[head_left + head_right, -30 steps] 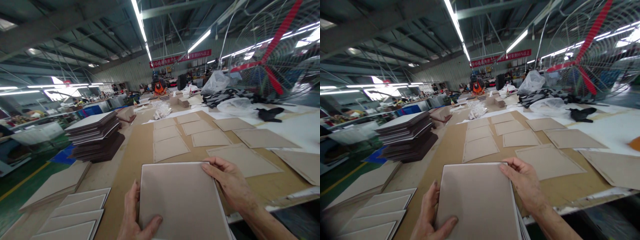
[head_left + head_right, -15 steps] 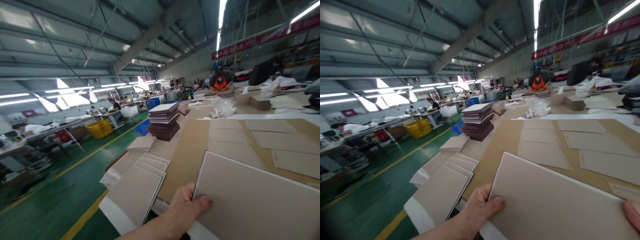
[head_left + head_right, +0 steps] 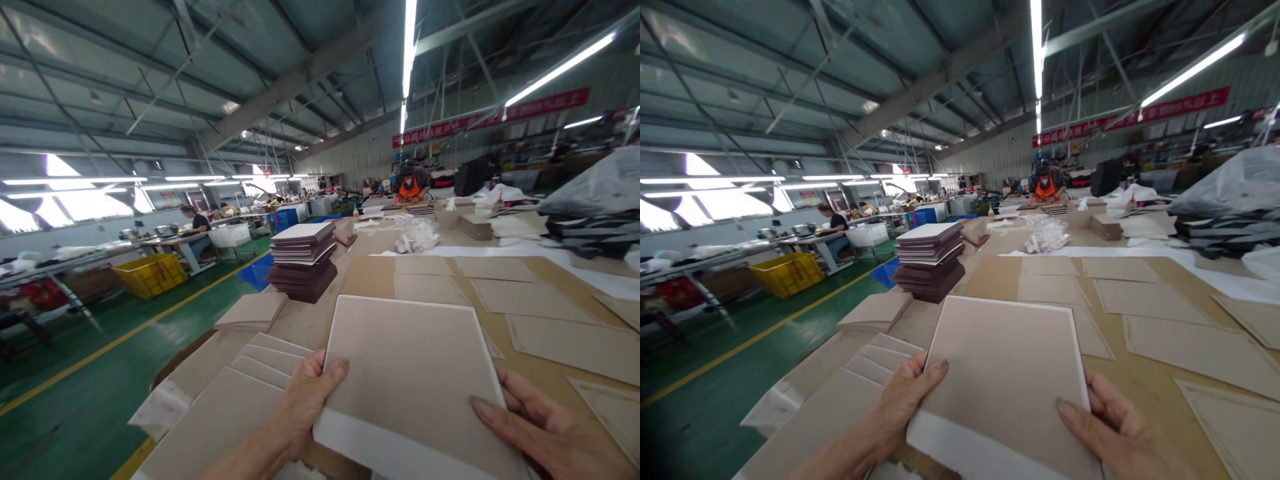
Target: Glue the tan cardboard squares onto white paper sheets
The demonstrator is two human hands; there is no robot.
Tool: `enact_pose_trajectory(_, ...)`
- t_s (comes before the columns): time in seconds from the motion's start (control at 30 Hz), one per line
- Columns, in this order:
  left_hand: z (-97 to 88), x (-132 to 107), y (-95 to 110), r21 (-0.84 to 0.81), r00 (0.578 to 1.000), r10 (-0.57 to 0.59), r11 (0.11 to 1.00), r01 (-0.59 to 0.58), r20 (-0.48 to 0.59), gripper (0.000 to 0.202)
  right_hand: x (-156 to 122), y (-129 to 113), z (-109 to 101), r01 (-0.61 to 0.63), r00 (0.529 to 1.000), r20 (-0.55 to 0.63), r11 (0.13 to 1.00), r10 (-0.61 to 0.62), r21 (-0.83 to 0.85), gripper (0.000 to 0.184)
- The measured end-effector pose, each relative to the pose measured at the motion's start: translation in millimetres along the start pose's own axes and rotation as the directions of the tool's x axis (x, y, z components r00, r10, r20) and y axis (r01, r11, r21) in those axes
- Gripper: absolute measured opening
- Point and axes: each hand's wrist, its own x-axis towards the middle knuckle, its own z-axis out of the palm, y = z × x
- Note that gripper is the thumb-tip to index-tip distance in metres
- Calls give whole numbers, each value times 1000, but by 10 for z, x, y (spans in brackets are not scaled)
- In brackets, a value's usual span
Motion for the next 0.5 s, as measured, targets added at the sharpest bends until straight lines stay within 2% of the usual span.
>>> enact_pose_trajectory(0.07, -54, 185, 9, 84, 1000, 26, 996, -26, -3, 48, 208, -350, 45, 64, 998, -13, 996, -65, -60, 68)
enact_pose_trajectory(0.1, -86, 293, -3, 155, 1000, 26, 988, -23, -17, 54, 357, -532, 79, 144, 989, -27, 984, -147, -108, 65)
enact_pose_trajectory(0.2, -164, 657, -130, 337, 999, -31, 941, 43, -42, 71, 986, -994, 238, 408, 895, -88, 882, -438, -237, 43)
enact_pose_trajectory(0.27, -180, 905, -270, 397, 999, -44, 917, 45, -12, 72, 1522, -1184, 377, 444, 866, -113, 852, -487, -277, 30)
enact_pose_trajectory(0.37, -151, 1217, -471, 490, 1000, -14, 872, 15, -5, 59, 2364, -1294, 583, 440, 827, -173, 808, -535, -391, 19)
enact_pose_trajectory(0.5, -89, 1423, -590, 605, 995, 27, 796, 36, -94, 43, 3280, -1207, 758, 350, 778, -226, 704, -586, -618, 26)
